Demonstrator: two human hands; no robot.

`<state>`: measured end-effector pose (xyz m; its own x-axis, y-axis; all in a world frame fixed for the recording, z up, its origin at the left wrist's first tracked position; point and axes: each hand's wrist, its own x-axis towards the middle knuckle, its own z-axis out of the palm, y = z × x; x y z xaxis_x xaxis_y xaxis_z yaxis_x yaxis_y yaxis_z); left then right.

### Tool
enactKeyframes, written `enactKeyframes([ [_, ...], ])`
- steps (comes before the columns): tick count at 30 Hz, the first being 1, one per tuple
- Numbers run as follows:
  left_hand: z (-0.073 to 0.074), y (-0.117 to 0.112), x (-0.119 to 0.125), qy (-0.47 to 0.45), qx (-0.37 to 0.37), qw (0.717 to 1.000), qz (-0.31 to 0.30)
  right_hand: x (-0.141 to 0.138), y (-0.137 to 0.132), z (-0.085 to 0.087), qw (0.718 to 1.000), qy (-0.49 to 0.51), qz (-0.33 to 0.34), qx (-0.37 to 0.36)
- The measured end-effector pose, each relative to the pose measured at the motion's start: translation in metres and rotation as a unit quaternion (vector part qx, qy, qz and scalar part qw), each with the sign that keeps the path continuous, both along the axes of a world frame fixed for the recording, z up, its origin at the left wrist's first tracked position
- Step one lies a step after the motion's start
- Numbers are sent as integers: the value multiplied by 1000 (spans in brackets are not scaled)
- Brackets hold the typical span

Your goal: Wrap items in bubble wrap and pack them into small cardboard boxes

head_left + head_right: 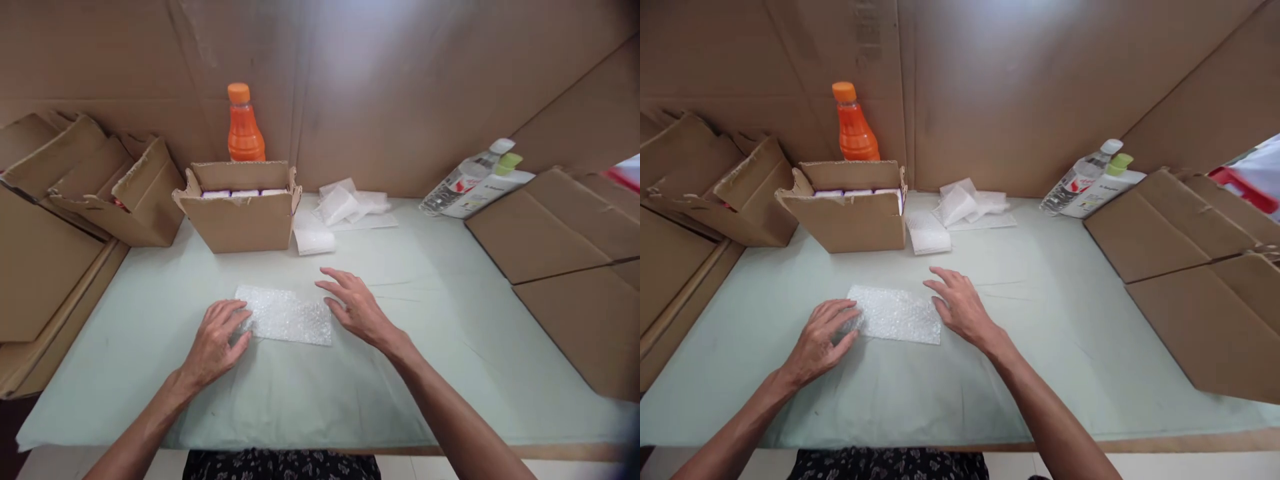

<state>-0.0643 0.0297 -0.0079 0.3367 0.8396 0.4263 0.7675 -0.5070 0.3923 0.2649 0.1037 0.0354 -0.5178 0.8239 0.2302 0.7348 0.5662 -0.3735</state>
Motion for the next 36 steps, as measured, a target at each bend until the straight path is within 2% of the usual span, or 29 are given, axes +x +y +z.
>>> enactKeyframes([
  [2,-5,5,9,-5,-9,1000,2,-18,31,-2,997,-47,-38,43],
  [4,-12,7,14,-10,-15,1000,5,-30,67,-10,992,-81,-81,56],
  [6,-18,8,15,-16,-9,1000,5,-33,99,-18,990,-94,-97,43],
  [8,-22,7,12,-22,4,1000,-2,-26,119,-14,991,-92,-92,37],
  [9,-24,7,11,-25,8,1000,-7,-20,123,-7,991,-78,-92,57],
  [11,-26,7,9,-30,12,999,-11,-6,122,17,981,-20,-119,150],
  [13,-27,7,9,-33,10,999,-6,8,121,45,948,54,-169,263],
  [15,-27,8,11,-33,10,999,0,21,131,64,918,92,-213,321],
  [17,-26,10,12,-33,12,999,-1,36,152,68,923,77,-235,294],
  [20,-23,10,8,-50,19,999,11,61,175,48,958,9,-238,161],
  [22,-18,10,3,-59,28,997,39,76,165,28,966,-11,-237,103],
  [25,-3,10,-1,-46,31,997,61,76,109,3,977,17,-196,85],
  [27,7,12,4,-36,29,998,44,51,61,-5,988,42,-131,74],
  [29,12,17,14,-21,24,999,15,10,20,-11,996,51,-47,57],
  [31,10,23,25,10,-2,1000,-10,-32,-9,-18,998,36,42,29],
  [33,3,27,33,41,-38,998,-20,-55,-24,-29,994,-5,113,-5],
  [35,-4,29,36,49,-59,997,-24,-48,-31,-42,992,-39,118,-22],
  [36,-7,30,36,45,-62,997,-26,-33,-33,-47,995,-47,90,-19],
])
